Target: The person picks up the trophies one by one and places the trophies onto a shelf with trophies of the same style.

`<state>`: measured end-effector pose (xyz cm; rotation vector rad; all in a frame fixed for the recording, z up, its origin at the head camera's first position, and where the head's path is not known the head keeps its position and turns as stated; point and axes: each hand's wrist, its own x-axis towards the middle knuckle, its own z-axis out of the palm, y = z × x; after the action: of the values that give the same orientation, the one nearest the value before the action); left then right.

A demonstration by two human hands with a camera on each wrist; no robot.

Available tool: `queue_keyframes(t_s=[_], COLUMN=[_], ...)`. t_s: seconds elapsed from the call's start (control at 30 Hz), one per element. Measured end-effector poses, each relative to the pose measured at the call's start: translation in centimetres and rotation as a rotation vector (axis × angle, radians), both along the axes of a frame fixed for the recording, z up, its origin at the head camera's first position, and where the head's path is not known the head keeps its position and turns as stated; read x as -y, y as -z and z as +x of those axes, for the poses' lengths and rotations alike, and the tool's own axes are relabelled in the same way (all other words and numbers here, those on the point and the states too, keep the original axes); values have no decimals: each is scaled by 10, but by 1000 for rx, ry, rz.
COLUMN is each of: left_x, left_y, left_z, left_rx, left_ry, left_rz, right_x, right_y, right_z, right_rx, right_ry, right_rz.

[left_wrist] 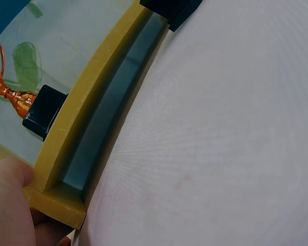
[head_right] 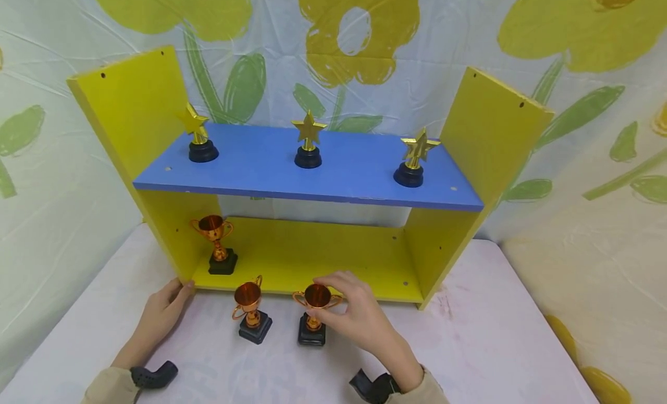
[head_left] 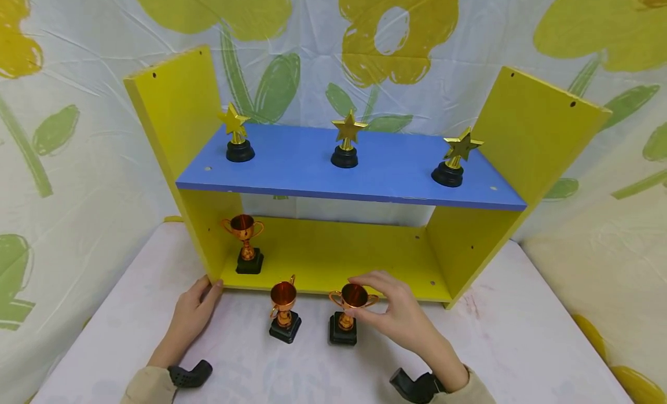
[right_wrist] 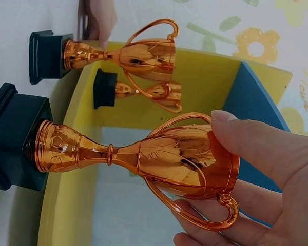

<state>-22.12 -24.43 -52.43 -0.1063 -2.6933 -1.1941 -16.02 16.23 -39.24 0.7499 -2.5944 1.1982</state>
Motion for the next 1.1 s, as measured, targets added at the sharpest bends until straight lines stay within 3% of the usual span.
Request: queue_keyframes(t_s=[1.1], left_x=[2], left_y=[0], left_z=[0], left_rx=[6], left_ry=[2], left_rz=[7], right_x=[0], right_y=[-1], right_z=[1], right_rx=[-24], right_ry=[0], right_rz=[-17])
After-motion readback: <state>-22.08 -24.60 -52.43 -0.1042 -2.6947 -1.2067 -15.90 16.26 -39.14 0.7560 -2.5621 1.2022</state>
